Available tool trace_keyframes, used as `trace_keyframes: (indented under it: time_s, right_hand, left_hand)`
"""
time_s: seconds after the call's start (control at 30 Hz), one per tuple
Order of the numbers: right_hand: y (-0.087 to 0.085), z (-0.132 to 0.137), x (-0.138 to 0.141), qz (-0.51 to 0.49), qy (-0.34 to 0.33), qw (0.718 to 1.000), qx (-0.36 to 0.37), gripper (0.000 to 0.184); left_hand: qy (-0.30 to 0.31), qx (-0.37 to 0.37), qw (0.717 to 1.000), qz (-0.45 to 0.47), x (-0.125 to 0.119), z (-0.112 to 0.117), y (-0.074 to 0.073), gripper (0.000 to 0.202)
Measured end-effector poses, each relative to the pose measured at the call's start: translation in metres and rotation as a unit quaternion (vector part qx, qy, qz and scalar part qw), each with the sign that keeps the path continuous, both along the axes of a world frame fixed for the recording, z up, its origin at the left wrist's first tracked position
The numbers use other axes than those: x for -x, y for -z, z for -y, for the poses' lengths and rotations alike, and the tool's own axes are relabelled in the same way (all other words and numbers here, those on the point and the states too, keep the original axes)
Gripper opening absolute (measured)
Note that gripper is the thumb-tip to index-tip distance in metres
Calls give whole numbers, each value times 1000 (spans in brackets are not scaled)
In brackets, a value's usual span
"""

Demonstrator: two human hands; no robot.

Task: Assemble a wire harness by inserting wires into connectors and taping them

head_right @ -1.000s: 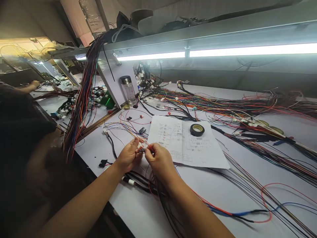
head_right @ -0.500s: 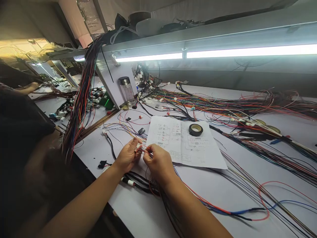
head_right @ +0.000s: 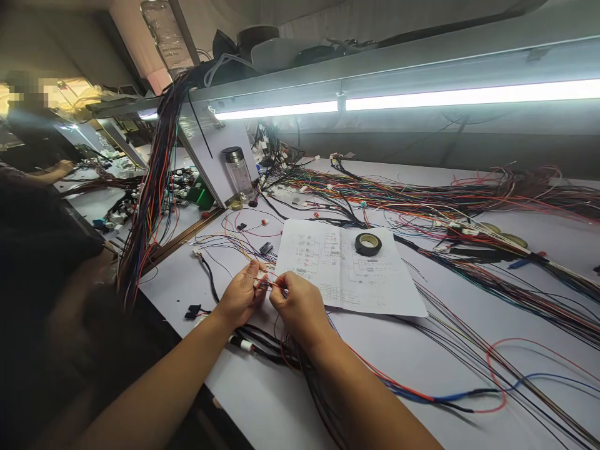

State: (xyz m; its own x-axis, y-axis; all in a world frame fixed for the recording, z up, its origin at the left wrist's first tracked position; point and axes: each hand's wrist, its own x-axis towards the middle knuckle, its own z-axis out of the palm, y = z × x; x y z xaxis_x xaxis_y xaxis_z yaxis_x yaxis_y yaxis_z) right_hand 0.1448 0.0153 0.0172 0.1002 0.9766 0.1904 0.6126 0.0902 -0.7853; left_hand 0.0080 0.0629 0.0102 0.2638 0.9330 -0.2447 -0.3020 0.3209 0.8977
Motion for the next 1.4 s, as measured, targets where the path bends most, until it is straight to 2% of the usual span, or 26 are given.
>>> trace_keyframes:
  time_s: [1.4]
  right_hand:
    - [-2, 1, 0, -23, -5, 1000, 8, 10]
  left_hand:
    - [-1, 9, 1000, -7, 0, 0, -1, 37]
